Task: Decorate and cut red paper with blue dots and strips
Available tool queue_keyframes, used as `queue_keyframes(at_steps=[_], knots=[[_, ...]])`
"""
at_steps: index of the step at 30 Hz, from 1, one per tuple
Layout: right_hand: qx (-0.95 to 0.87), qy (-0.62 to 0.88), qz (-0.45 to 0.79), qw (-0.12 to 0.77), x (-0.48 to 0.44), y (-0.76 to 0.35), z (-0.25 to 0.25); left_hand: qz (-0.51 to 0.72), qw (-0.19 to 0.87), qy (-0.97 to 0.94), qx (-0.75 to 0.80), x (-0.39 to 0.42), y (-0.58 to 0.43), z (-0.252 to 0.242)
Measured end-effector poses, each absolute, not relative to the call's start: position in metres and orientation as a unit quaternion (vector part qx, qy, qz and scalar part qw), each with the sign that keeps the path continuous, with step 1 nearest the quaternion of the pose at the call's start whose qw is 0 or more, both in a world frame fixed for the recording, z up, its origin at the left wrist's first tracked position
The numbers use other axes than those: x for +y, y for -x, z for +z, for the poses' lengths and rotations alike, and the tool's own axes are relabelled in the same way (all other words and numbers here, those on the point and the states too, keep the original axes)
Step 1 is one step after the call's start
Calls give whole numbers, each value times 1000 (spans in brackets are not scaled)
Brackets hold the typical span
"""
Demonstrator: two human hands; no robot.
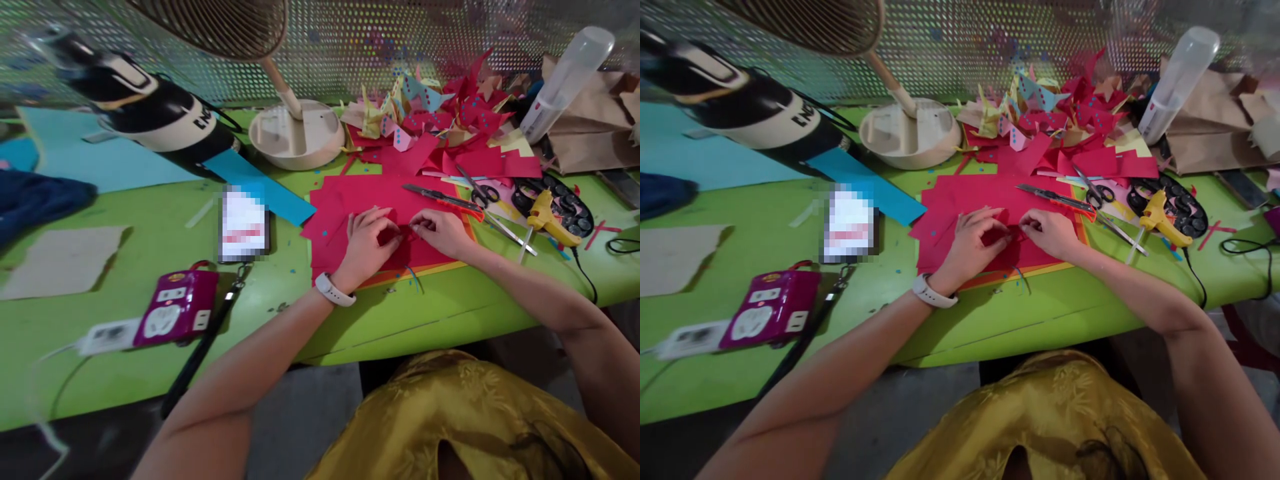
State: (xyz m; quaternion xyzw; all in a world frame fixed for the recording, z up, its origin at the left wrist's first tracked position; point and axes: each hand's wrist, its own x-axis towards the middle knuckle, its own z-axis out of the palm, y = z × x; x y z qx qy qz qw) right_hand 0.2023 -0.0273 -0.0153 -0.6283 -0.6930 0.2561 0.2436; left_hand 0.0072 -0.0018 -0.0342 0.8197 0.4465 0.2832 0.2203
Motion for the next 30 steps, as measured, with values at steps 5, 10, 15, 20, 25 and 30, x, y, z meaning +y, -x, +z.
queue_keyframes(at_steps=[5,10,15,20,25,30], knots=[[-700,623,255,238,-28,-203,-17,287,183,-840,421,-8,-4,-30],[-702,613,265,247,-28,-204,-18,272,199,-845,416,-5,-1,-29],[-708,611,259,240,-27,-205,-19,289,242,-844,381,0,0,-29],[-714,610,249,236,-28,-205,-18,294,248,-847,367,1,1,-28],[-730,593,240,239,-28,-207,-20,283,240,-854,363,2,3,-28],[-775,559,203,214,-29,-209,-22,282,241,-858,355,2,5,-30]])
